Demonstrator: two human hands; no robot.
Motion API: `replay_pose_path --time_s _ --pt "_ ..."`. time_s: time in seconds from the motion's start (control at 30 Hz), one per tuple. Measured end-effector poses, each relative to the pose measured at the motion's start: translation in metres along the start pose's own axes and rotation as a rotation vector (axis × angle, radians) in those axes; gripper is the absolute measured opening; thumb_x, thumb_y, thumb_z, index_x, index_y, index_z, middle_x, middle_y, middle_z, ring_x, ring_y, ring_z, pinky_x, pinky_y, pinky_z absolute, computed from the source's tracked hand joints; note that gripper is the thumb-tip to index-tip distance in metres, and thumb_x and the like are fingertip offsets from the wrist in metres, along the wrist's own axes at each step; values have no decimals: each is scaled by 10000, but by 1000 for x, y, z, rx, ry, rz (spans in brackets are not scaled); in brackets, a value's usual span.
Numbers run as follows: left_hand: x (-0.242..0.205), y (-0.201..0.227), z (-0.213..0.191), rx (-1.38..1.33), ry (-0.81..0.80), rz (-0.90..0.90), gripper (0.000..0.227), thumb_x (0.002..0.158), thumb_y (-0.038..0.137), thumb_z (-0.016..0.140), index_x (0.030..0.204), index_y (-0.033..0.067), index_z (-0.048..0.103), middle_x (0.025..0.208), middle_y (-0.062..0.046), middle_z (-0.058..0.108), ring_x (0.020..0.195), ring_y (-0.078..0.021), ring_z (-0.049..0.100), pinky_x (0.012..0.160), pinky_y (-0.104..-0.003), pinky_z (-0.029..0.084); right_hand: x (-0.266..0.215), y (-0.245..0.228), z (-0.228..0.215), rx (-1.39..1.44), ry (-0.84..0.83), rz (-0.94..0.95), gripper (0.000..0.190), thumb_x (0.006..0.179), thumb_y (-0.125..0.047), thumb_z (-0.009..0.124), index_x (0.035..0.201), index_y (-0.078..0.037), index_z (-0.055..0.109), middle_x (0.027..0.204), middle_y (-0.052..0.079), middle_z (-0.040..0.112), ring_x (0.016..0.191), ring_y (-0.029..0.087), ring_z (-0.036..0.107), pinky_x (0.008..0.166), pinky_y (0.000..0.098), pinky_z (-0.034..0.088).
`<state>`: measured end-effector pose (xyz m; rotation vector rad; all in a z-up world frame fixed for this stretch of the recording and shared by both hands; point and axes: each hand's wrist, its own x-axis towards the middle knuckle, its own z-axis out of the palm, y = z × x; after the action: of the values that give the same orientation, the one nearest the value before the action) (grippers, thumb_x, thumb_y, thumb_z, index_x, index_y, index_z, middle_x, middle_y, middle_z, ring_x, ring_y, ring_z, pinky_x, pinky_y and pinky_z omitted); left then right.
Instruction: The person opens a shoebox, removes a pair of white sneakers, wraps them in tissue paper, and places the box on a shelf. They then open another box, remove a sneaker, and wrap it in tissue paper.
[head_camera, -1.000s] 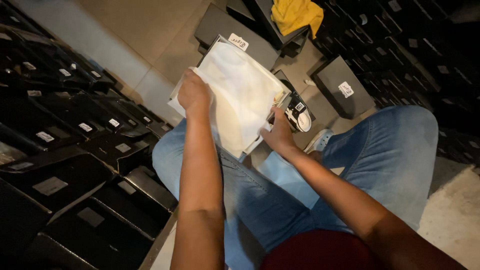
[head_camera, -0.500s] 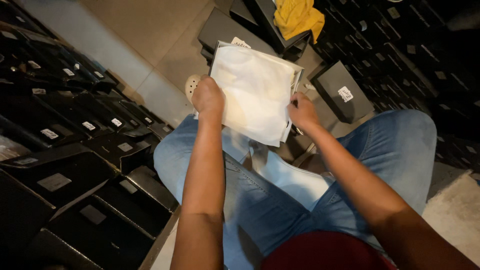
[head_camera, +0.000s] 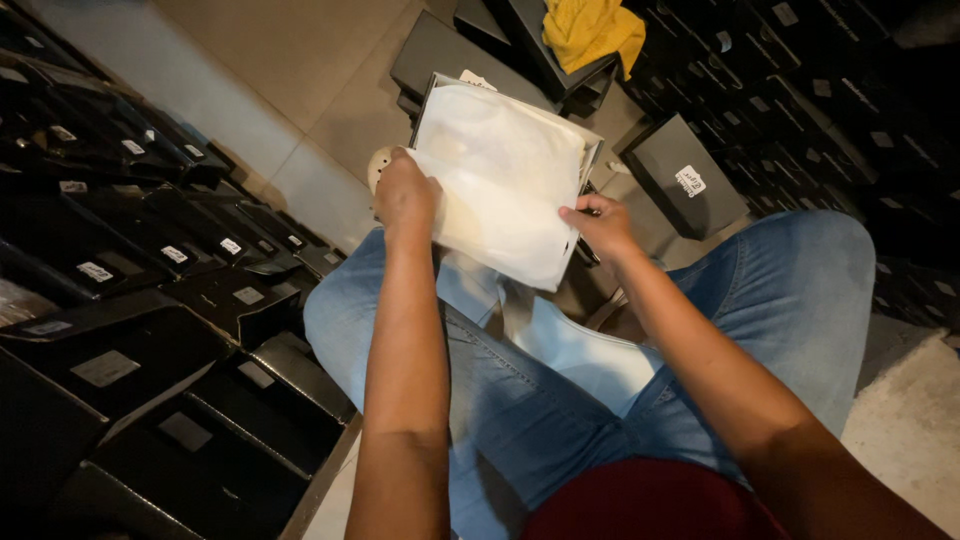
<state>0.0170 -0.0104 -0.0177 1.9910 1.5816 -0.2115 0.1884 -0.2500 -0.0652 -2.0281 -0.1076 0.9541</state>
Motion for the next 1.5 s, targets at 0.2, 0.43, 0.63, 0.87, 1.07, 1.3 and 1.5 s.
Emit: replay_pose_path --time_s 0.2,0.43,0.63,0.87,1.07,1.3,1.5 --pt "-1 -5 3 -262 -49 -55 502 856 237 788 1248 -18 606 762 -133 733 717 -342 773 788 -589 613 -8 0 -7 11 71 -102 286 796 -301 934 999 -145 805 1255 68 637 1202 207 615 1032 317 464" --pt "2 -2 13 -39 -50 -66 630 918 257 769 1359 -95 489 1105 -283 724 1050 -447 722 906 -596 589 -13 0 -3 316 1 54 117 925 -174 687 996 -82 684 820 -41 616 719 58 587 648 178 427" --pt "-4 -10 22 66 6 -43 598 824 408 867 1134 -41 622 986 -205 736 981 -407 744 826 -564 614 -2 7 -4 294 -32 101 123 939 -213 679 1032 -133 685 868 -59 653 738 81 661 635 191 474" --pt "1 -17 24 46 -127 37 442 861 342 835 1093 -20 735 997 -218 745 1039 -436 726 860 -579 611 -13 -4 -4 302 -8 125 160 925 -213 716 1037 -103 686 843 -14 659 742 125 652 623 234 496" --pt "22 -30 11 -350 -102 50 216 745 267 901 719 109 755 645 -130 662 675 -317 692 585 -420 542 -14 -6 -21 244 -65 -63 552 851 -118 843 1320 -1 577 876 72 684 796 166 688 734 264 576" --pt "38 -21 -14 -848 -121 81 172 765 211 870 784 79 763 608 -49 641 544 -121 589 482 -245 472 -25 -26 -34 237 -13 -235 664 840 -32 834 1427 -51 523 770 22 634 715 103 684 689 192 576" --pt "41 2 -37 -1124 -74 178 151 864 116 825 962 20 761 728 -27 643 546 -80 625 434 -165 483 -23 -42 -30 271 -143 -370 716 759 64 860 1405 -70 582 849 48 683 798 82 671 787 177 570"
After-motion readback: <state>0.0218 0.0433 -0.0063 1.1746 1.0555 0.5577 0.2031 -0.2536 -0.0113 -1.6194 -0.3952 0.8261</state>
